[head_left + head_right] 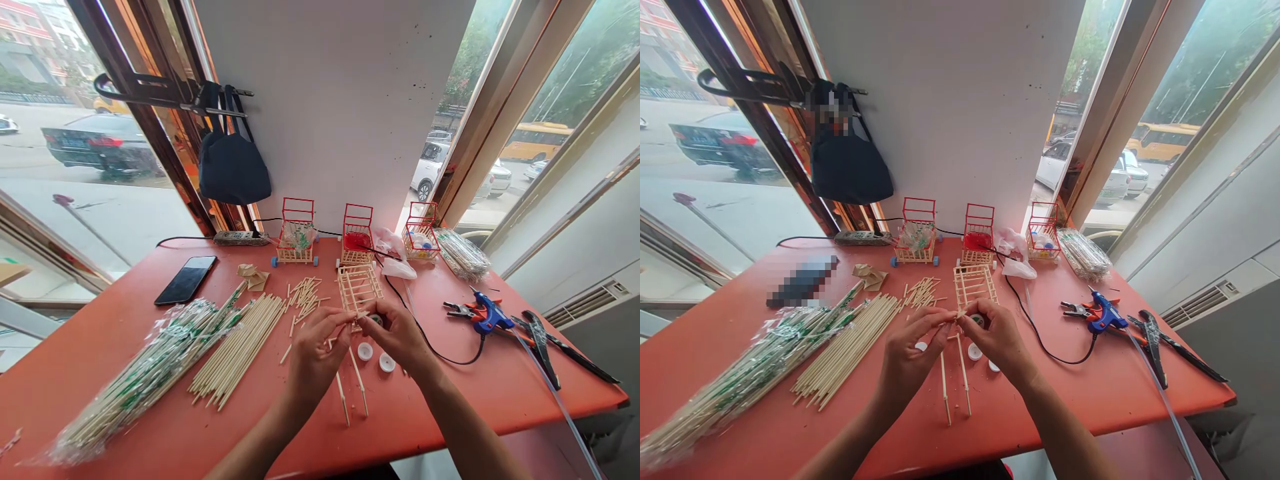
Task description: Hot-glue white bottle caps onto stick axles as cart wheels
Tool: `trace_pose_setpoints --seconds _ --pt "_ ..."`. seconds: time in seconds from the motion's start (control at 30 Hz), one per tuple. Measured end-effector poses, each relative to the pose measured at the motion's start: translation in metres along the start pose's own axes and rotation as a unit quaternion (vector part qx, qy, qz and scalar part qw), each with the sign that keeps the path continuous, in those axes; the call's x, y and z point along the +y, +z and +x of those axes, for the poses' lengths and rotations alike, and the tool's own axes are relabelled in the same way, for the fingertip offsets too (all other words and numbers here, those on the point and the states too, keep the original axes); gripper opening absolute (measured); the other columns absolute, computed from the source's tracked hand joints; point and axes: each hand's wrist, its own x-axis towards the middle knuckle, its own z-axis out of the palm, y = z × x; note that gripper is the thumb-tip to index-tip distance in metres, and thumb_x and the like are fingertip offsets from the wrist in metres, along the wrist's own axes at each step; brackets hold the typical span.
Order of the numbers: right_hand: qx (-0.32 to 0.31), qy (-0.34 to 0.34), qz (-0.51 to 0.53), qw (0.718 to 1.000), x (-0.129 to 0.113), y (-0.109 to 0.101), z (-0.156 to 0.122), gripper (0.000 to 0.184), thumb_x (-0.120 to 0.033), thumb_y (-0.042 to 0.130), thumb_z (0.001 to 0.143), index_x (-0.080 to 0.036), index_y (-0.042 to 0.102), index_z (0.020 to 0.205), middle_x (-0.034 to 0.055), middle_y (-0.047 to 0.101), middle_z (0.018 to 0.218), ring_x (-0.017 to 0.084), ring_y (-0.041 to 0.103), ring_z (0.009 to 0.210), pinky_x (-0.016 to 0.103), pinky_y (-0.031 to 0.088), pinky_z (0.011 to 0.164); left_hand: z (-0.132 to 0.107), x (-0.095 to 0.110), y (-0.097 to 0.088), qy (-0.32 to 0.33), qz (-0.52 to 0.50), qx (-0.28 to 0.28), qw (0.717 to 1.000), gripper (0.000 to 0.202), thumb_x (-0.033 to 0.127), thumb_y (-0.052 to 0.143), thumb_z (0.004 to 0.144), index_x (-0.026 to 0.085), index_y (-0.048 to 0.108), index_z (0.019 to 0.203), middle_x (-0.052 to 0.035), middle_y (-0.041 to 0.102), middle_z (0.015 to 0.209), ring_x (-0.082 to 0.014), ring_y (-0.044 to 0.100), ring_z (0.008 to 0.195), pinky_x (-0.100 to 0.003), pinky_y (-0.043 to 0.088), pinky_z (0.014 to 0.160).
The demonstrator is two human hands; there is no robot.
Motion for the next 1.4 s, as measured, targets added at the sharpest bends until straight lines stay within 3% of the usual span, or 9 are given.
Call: trace_pose_setpoints --seconds 0.07,0.27,0.47,0.6,0.8,0.93,1.17,1.3,1.4 --pt "-0.011 0.005 0.0 1.0 -0.003 0.0 0.0 0.038 -0.056 0.073 0.088 -0.018 0.067 0.081 0.0022 0.068 0.075 0.017 0.064 0.068 0.026 0.052 0.06 -0.001 -0.001 -0.001 -0.007 -0.023 -0.018 1.0 0.026 0.012 0.067 0.093 0.025 0.073 0.115 -0.0042 0.076 0.099 -0.0182 0.073 0.087 -0.028 0.06 0.077" --pt "-0.102 0.057 0.065 0.991 -0.011 -0.004 -0.004 0.037 -0.053 0.073 0.088 -0.017 0.068 0.084 -0.0016 0.065 0.066 0.011 0.055 0.054 0.022 0.043 0.052 0.001 -0.007 -0.008 0.127 0.007 -0.021 0.992 0.025 0.01 0.064 0.097 0.024 0.074 0.115 -0.0044 0.074 0.1 -0.0159 0.073 0.091 -0.024 0.058 0.079" --pt "-0.172 0.061 0.133 0.974 -0.011 -0.011 -0.01 0.043 -0.048 0.072 0.092 -0.019 0.07 0.125 0.0058 0.075 0.101 0.017 0.075 0.079 0.029 0.06 0.073 0.006 -0.005 -0.015 -0.013 -0.011 0.008 1.0 0.013 0.012 0.068 0.094 0.022 0.073 0.088 -0.0011 0.072 0.089 -0.0151 0.07 0.084 -0.023 0.055 0.076" --pt "-0.141 0.044 0.143 0.979 0.004 -0.013 -0.009 0.048 -0.045 0.077 0.09 -0.02 0.069 0.131 0.0077 0.076 0.111 0.023 0.077 0.099 0.038 0.061 0.093 0.003 0.0 -0.016 -0.122 -0.083 -0.01 0.989 0.012 0.016 0.067 0.093 0.021 0.069 0.082 0.0013 0.069 0.078 -0.0137 0.067 0.072 -0.021 0.054 0.066" --pt "-0.068 0.021 0.168 0.983 0.018 -0.005 -0.006 0.043 -0.042 0.079 0.088 -0.023 0.069 0.125 0.0045 0.078 0.102 0.02 0.079 0.09 0.032 0.066 0.081 -0.004 0.002 -0.016 -0.148 -0.094 -0.032 0.984 0.007 0.022 0.072 0.091 0.021 0.075 0.085 -0.0013 0.075 0.082 -0.0165 0.071 0.077 -0.024 0.054 0.069" --pt "-0.009 -0.028 0.135 0.99 0.018 0.003 -0.006 0.031 -0.039 0.081 0.087 -0.023 0.073 0.112 0.0054 0.08 0.101 0.022 0.078 0.095 0.032 0.065 0.082 0.0 0.004 -0.016 -0.11 -0.066 -0.035 0.991 0.006 0.017 0.076 0.089 0.022 0.078 0.086 0.0004 0.078 0.081 -0.0152 0.071 0.073 -0.022 0.054 0.067" --pt "0.061 -0.157 -0.023 0.985 0.018 0.013 -0.006 0.018 -0.023 0.074 0.092 -0.025 0.076 0.11 0.0019 0.079 0.097 0.015 0.075 0.082 0.024 0.061 0.078 -0.001 0.002 -0.01 0.024 0.091 0.024 0.995 0.011 0.009 0.07 0.092 0.018 0.077 0.093 -0.003 0.076 0.084 -0.0168 0.071 0.078 -0.023 0.053 0.071" --pt "0.066 -0.175 -0.034 0.982 0.021 0.017 -0.006 0.02 -0.021 0.073 0.093 -0.025 0.074 0.113 0.001 0.078 0.095 0.015 0.074 0.081 0.023 0.061 0.077 -0.008 -0.003 -0.006 0.071 0.124 0.03 0.989 0.02 0.007 0.062 0.096 0.016 0.076 0.107 -0.0072 0.077 0.094 -0.0188 0.072 0.085 -0.025 0.055 0.077" --pt "0.066 -0.177 -0.042 0.981 0.024 0.019 -0.006 0.02 -0.021 0.071 0.094 -0.025 0.074 0.113 0.0016 0.078 0.096 0.015 0.075 0.083 0.023 0.062 0.078 -0.009 -0.003 -0.006 0.063 0.108 0.021 0.992 0.022 0.005 0.061 0.096 0.017 0.075 0.108 -0.0068 0.078 0.098 -0.0175 0.074 0.087 -0.024 0.056 0.079"
